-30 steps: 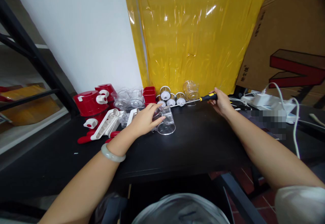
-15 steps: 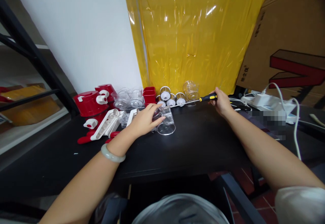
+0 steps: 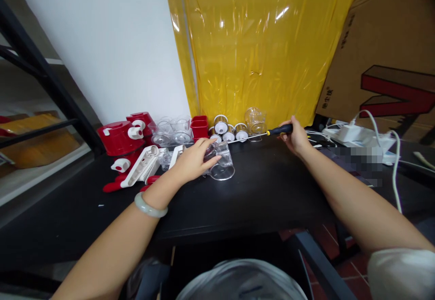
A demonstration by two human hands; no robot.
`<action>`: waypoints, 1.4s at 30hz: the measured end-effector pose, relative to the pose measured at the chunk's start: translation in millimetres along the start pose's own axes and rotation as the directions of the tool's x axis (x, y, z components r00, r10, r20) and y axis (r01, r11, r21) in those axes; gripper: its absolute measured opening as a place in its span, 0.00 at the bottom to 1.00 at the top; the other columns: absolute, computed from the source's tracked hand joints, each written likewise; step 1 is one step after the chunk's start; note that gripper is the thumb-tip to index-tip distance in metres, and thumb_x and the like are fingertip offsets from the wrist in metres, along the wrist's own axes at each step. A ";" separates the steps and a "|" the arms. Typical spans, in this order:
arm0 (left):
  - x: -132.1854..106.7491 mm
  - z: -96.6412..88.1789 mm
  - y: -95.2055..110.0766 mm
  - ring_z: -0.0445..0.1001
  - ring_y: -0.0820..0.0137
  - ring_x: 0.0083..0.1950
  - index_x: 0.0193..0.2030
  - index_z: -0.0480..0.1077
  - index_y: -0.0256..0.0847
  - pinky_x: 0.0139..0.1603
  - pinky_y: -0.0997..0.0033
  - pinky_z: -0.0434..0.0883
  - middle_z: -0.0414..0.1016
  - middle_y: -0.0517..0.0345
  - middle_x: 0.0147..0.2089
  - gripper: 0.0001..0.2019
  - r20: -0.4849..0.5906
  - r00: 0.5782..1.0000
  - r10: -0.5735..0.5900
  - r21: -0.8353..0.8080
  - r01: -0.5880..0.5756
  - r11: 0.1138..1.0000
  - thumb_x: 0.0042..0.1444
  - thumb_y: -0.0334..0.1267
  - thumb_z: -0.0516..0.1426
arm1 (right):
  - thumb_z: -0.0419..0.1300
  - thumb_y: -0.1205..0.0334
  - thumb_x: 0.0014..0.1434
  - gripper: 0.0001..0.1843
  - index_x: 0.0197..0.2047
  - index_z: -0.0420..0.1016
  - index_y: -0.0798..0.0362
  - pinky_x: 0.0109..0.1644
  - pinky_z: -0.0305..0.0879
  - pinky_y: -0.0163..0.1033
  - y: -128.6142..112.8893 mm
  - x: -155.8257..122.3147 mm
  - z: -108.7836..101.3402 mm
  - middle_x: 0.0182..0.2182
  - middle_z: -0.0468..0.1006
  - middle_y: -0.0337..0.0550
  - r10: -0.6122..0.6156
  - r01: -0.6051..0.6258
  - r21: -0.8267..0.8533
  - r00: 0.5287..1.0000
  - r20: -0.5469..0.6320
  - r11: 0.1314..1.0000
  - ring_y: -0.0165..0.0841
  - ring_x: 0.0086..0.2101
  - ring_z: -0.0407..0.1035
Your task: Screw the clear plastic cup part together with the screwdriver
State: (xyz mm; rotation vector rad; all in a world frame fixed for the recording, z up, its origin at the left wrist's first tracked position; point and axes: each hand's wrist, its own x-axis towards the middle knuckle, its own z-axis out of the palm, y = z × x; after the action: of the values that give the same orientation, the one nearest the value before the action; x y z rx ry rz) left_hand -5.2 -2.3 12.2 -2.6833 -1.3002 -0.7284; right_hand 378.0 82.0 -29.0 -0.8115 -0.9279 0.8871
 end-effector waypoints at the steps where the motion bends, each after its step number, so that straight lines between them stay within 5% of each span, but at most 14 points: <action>1: 0.0 0.1 0.0 0.78 0.51 0.58 0.73 0.62 0.42 0.57 0.49 0.75 0.72 0.42 0.66 0.30 -0.001 1.000 -0.001 0.003 0.001 1.000 0.70 0.55 0.54 | 0.66 0.37 0.58 0.23 0.28 0.70 0.48 0.21 0.63 0.36 0.5 0.3 -0.3 0.13 0.59 0.31 -0.002 0.002 -0.018 1.000 -0.003 1.000 0.26 0.13 0.52; 10: 0.2 0.3 -0.2 0.78 0.51 0.58 0.73 0.62 0.41 0.57 0.48 0.75 0.71 0.43 0.66 0.31 -0.004 1.000 0.004 0.010 -0.004 1.000 0.70 0.54 0.54 | 0.67 0.58 0.50 0.08 0.29 0.72 0.49 0.27 0.69 0.35 -5.7 -3.2 8.0 0.21 0.70 0.33 0.065 -0.058 0.114 0.996 -0.057 0.992 0.26 0.20 0.63; 14: 0.1 0.6 -0.5 0.78 0.49 0.59 0.74 0.62 0.41 0.57 0.47 0.76 0.71 0.43 0.66 0.31 0.001 1.000 0.001 0.014 -0.001 1.000 0.70 0.54 0.54 | 0.66 0.48 0.57 0.16 0.28 0.70 0.49 0.23 0.65 0.35 -1.8 -0.8 5.2 0.19 0.68 0.34 0.044 -0.041 0.048 0.997 -0.063 0.998 0.27 0.18 0.62; 18: 0.2 1.1 -1.1 0.78 0.50 0.59 0.74 0.61 0.41 0.57 0.47 0.76 0.71 0.42 0.66 0.31 -0.006 1.000 0.007 0.018 -0.006 1.000 0.70 0.55 0.54 | 0.62 0.34 0.62 0.26 0.29 0.70 0.48 0.20 0.63 0.35 2.9 0.1 2.1 0.11 0.55 0.29 -0.004 0.002 -0.042 1.000 -0.031 0.999 0.26 0.13 0.51; 29: -0.3 0.1 -0.3 0.78 0.51 0.58 0.73 0.62 0.42 0.57 0.50 0.76 0.72 0.42 0.66 0.31 -0.006 1.000 0.007 0.008 -0.007 1.000 0.70 0.55 0.53 | 0.69 0.57 0.53 0.13 0.29 0.67 0.49 0.27 0.69 0.34 -2.1 -1.6 11.1 0.22 0.70 0.33 0.046 -0.038 0.106 0.996 -0.077 0.994 0.27 0.22 0.65; 33: -0.2 0.5 -1.0 0.78 0.51 0.59 0.74 0.61 0.42 0.57 0.49 0.75 0.72 0.42 0.66 0.31 -0.007 1.000 0.010 -0.001 -0.010 1.000 0.70 0.55 0.53 | 0.66 0.52 0.56 0.14 0.28 0.68 0.49 0.26 0.69 0.35 0.9 0.3 7.9 0.21 0.70 0.35 0.031 -0.023 0.101 0.996 -0.078 0.995 0.28 0.21 0.65; 38: -0.4 0.2 -0.3 0.78 0.51 0.58 0.73 0.61 0.42 0.57 0.49 0.76 0.72 0.43 0.66 0.31 -0.002 1.000 0.001 0.004 -0.001 1.000 0.70 0.55 0.53 | 0.65 0.37 0.58 0.23 0.28 0.69 0.47 0.19 0.60 0.35 5.9 3.9 2.5 0.13 0.61 0.30 -0.053 0.046 -0.083 0.996 -0.075 0.995 0.27 0.14 0.54; 42: -0.4 0.2 0.0 0.78 0.51 0.58 0.73 0.61 0.42 0.57 0.49 0.76 0.71 0.43 0.66 0.31 -0.003 1.000 0.002 0.002 -0.002 1.000 0.70 0.55 0.53 | 0.72 0.45 0.52 0.19 0.28 0.69 0.47 0.22 0.64 0.35 1.6 0.7 3.6 0.16 0.63 0.29 -0.043 0.042 -0.053 0.999 -0.031 0.998 0.25 0.16 0.54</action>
State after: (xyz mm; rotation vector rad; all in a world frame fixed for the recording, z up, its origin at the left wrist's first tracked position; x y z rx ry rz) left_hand -5.3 -2.5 11.8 -2.6802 -1.2961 -0.7304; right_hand 374.4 83.9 -28.8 -0.8457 -0.9400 0.8133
